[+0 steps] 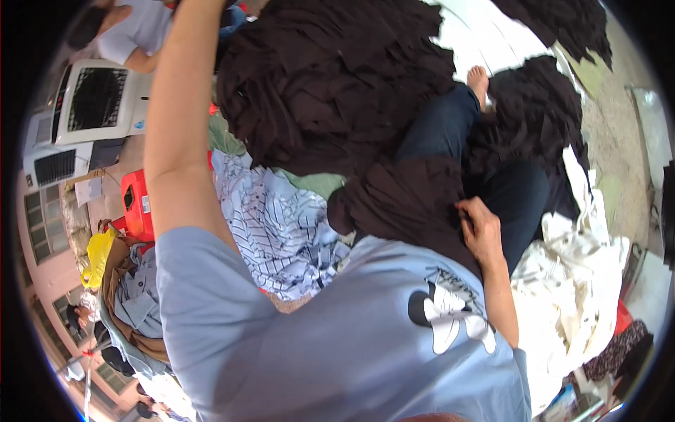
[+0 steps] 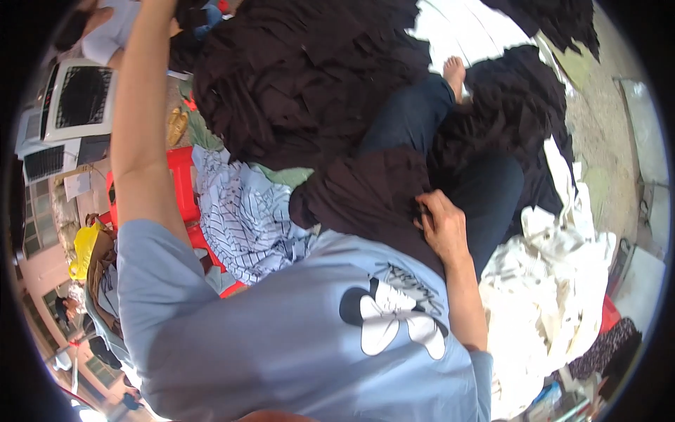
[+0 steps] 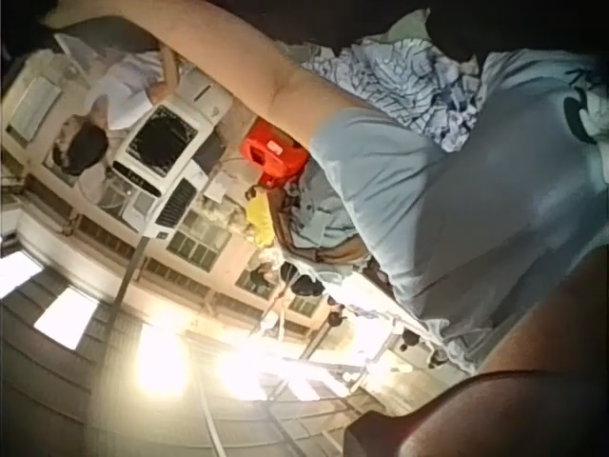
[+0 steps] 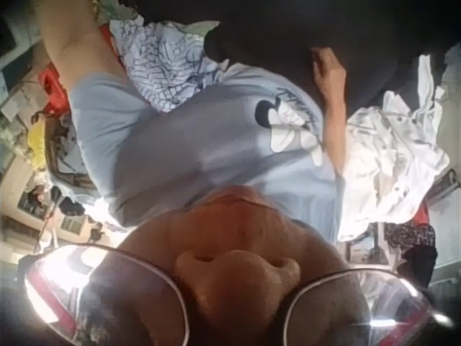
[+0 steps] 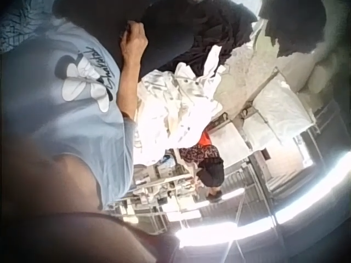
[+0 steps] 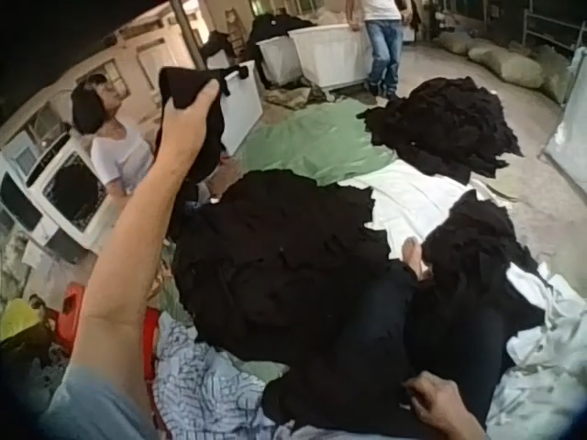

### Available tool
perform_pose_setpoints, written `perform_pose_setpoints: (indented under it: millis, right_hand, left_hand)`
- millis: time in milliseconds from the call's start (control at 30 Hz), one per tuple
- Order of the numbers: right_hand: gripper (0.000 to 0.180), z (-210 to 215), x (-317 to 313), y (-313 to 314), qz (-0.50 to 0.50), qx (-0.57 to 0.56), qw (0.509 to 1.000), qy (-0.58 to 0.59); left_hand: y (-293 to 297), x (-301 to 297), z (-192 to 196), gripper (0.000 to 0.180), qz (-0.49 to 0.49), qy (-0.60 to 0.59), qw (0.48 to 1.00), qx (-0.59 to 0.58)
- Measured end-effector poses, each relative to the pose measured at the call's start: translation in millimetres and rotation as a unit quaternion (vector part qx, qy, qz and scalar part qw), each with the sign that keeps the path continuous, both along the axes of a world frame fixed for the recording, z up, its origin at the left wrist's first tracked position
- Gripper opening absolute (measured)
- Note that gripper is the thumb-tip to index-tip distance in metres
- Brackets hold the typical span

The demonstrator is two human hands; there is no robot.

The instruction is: Trimming loose threads from garments using small thread snips.

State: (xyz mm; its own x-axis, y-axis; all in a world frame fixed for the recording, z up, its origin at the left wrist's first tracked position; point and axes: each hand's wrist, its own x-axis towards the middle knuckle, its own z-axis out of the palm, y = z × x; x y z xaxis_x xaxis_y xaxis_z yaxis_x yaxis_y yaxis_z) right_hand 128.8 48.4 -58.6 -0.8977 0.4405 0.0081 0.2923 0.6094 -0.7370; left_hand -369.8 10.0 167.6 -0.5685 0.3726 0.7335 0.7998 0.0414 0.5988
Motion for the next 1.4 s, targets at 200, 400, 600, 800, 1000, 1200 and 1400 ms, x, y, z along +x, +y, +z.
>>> perform_pose_setpoints:
  millis: [200, 400, 600, 800, 1000, 1200, 1400]
  right_hand:
    - [0.028, 5.5, 1.3, 0.1, -0.022, -0.016, 0.999, -0.025]
    - [0.025, 2.4, 16.9, -4.5, -0.042, -0.111, 0.990, -0.073]
    - [0.032, 25.4, 5.1, -4.1, 0.020, -0.291, 0.952, -0.090]
    - [0.027, 30.3, 4.8, -1.5, 0.011, -0.419, 0.907, -0.034]
    - [0.030, 51.5, 54.0, 42.1, -0.222, -0.441, 0.854, 0.167]
    - [0.015, 74.9, 148.4, 99.3, -0.309, -0.408, 0.813, 0.279]
    - [0.023, 13.7, 183.9, 98.4, -0.453, 0.104, 0.885, -0.011]
  left_hand:
    - [-40.2, 8.9, -258.3, 0.056, 0.120, -0.078, 0.876, -0.461]
    - [-70.5, 173.9, -286.7, 0.038, -0.371, -0.201, 0.769, -0.480]
    - [-121.2, 184.4, -277.0, 0.053, -0.333, -0.524, 0.608, -0.495]
    - [-182.9, 182.9, -301.1, 0.090, -0.389, -0.442, 0.613, -0.527]
    - [-179.7, 195.1, -280.9, 0.077, -0.289, -0.305, 0.733, -0.535]
    - [-133.2, 224.5, -251.0, 0.021, -0.367, -0.436, 0.714, -0.407]
    - [-107.4, 227.0, -222.9, 0.007, -0.340, -0.520, 0.733, -0.279]
